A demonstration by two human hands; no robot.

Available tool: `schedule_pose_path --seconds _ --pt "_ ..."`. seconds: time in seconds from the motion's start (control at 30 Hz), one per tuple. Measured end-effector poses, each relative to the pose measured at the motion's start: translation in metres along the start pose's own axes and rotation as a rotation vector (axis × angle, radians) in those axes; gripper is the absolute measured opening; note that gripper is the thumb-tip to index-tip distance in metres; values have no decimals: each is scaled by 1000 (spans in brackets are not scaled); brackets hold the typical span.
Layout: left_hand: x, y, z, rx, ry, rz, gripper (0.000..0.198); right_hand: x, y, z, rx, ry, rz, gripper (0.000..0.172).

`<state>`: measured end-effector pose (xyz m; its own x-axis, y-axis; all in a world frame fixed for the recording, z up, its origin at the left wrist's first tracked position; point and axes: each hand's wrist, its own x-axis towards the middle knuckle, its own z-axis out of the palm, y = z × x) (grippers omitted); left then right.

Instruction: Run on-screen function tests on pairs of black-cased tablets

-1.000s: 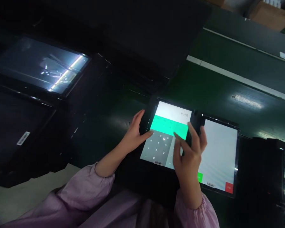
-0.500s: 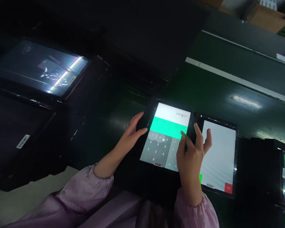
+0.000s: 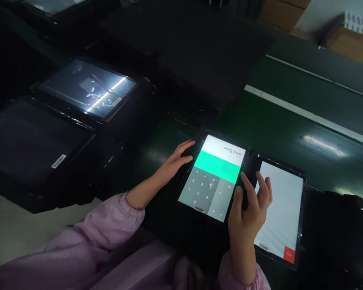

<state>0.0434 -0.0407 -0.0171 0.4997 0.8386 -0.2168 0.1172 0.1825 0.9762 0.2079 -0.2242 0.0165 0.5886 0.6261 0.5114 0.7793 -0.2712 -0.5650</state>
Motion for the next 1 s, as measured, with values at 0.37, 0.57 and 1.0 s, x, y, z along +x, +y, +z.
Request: schedule_pose_path --seconds 0.37,0.57,1.0 --pt "52 20 9 126 -58 -9 62 -34 -4 16 446 -141 409 61" --pt "46 16 8 252 -56 61 63 -27 -6 13 485 -132 469 59" --pt "44 16 10 218 -27 47 50 -28 -5 11 495 -136 438 54"
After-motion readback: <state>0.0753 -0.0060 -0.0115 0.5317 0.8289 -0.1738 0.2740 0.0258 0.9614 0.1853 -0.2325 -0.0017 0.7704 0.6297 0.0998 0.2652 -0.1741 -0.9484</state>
